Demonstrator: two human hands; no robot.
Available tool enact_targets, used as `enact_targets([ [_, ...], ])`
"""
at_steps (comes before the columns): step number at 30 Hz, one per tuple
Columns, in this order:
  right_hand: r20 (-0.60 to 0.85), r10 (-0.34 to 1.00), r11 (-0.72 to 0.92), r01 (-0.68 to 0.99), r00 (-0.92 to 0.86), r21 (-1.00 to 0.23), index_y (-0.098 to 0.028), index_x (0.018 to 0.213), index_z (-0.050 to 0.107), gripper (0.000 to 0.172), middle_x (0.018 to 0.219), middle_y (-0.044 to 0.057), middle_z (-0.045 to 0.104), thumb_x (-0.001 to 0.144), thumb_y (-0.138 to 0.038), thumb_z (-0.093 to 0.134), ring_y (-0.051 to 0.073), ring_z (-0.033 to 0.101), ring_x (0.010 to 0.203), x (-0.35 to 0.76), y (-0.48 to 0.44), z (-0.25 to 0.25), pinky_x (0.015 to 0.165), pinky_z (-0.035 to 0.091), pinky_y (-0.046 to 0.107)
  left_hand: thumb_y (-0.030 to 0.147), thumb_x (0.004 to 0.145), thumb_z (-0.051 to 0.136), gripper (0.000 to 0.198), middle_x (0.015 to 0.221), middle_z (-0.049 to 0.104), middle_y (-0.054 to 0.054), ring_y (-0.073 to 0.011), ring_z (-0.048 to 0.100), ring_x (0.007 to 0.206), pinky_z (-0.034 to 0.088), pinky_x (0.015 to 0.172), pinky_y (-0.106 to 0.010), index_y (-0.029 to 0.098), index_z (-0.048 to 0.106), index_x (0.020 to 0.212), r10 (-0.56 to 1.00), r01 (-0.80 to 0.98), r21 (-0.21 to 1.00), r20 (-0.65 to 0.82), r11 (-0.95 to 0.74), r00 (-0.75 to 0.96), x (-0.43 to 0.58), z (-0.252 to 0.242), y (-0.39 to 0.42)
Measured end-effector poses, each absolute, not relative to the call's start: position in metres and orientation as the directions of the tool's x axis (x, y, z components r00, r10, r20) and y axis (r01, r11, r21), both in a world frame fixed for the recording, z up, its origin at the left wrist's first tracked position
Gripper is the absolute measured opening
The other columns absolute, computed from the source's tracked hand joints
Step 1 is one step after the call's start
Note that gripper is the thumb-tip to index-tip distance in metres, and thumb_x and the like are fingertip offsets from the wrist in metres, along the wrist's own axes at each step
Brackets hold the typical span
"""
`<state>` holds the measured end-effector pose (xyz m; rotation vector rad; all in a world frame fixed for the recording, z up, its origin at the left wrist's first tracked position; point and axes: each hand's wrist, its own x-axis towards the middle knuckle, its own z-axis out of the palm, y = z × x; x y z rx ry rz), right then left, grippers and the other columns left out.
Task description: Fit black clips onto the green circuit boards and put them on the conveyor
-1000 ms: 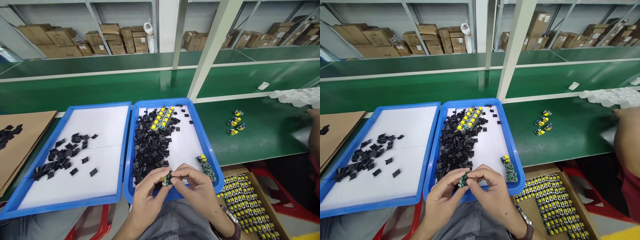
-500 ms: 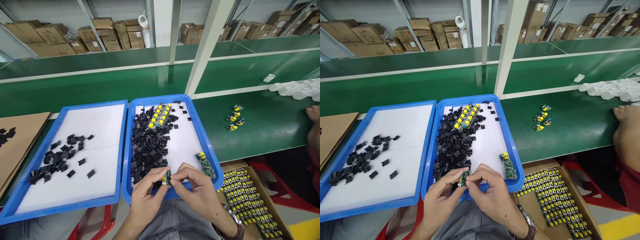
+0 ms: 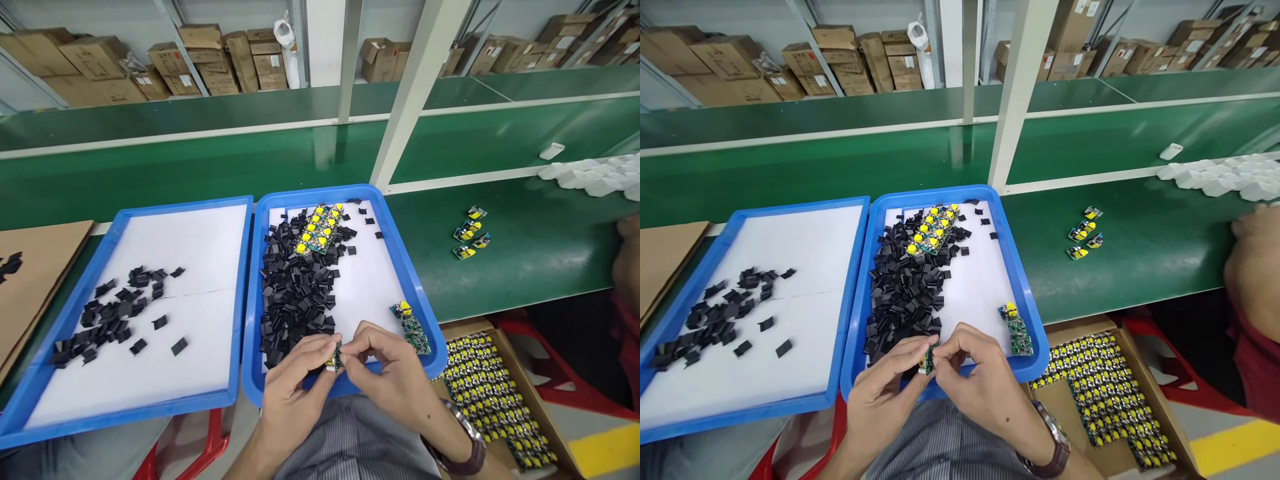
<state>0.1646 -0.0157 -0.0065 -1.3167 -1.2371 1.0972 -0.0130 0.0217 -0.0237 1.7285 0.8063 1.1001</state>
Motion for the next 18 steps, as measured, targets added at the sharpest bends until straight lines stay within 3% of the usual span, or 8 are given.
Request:
enact_targets([
  [4,0.028,0.999,0.025,0.173,0.015,-0.985,-0.022,0.083,0.070,0.015,0.077,-0.001,0.062,0.092,-0.012,0.065,0.014,0.059,0.071,0.167,-0.013,-0.005,0.064,0.048,0.026,-0.003,0.088,0.069,0.049,0.118,0.079,-0.006,-0.0235,0.075,0.112,0.065,0.097,-0.042,0.029,0.074,0.125,0.838,0.062,0.909,0.352,-0.413,0.416,-0.014,-0.026,0.022],
  [6,0.013,1.000,0.012,0.110,0.007,-0.994,-0.022,0.087,0.074,0.014,0.079,0.000,0.064,0.096,-0.017,0.065,0.014,0.062,0.072,0.167,-0.013,-0.007,0.065,0.051,0.027,-0.001,0.088,0.071,0.048,0.119,0.078,-0.006,-0.0238,0.074,0.112,0.065,0.096,-0.041,0.029,0.073,0.125,0.848,0.088,0.906,0.348,-0.413,0.399,-0.015,-0.026,0.021],
  [8,-0.013,1.000,-0.013,-0.003,0.006,-1.000,-0.025,0.103,0.078,0.013,0.087,0.002,0.068,0.098,-0.022,0.067,0.015,0.066,0.076,0.165,-0.015,-0.010,0.070,0.057,0.029,0.002,0.089,0.072,0.047,0.120,0.076,-0.007,-0.0232,0.074,0.111,0.066,0.094,-0.039,0.029,0.072,0.127,0.872,0.134,0.911,0.319,-0.390,0.370,-0.015,-0.027,0.020],
  [10,-0.014,0.999,-0.011,-0.055,0.044,-0.998,-0.028,0.119,0.076,0.024,0.099,0.004,0.070,0.096,-0.025,0.072,0.017,0.069,0.083,0.163,-0.020,-0.014,0.077,0.061,0.032,0.004,0.090,0.072,0.047,0.121,0.075,-0.007,-0.0232,0.073,0.112,0.065,0.094,-0.039,0.028,0.069,0.130,0.896,0.181,0.913,0.292,-0.366,0.335,-0.015,-0.027,0.019],
  [13,0.059,0.988,0.055,0.032,0.140,-0.998,-0.031,0.124,0.075,0.031,0.111,0.006,0.070,0.094,-0.023,0.074,0.020,0.068,0.096,0.160,-0.028,-0.018,0.086,0.061,0.036,0.007,0.089,0.072,0.046,0.121,0.074,-0.008,-0.0253,0.071,0.115,0.063,0.099,-0.042,0.027,0.068,0.131,0.901,0.219,0.899,0.303,-0.379,0.311,-0.014,-0.028,0.017],
  [18,0.126,0.988,0.120,0.073,0.084,-0.990,-0.034,0.125,0.075,0.033,0.107,0.006,0.067,0.098,-0.017,0.066,0.021,0.067,0.100,0.158,-0.033,-0.023,0.086,0.060,0.036,0.006,0.088,0.073,0.045,0.118,0.075,-0.008,-0.0237,0.074,0.108,0.065,0.092,-0.038,0.026,0.069,0.129,0.881,0.234,0.869,0.362,-0.437,0.304,-0.012,-0.027,0.016],
])
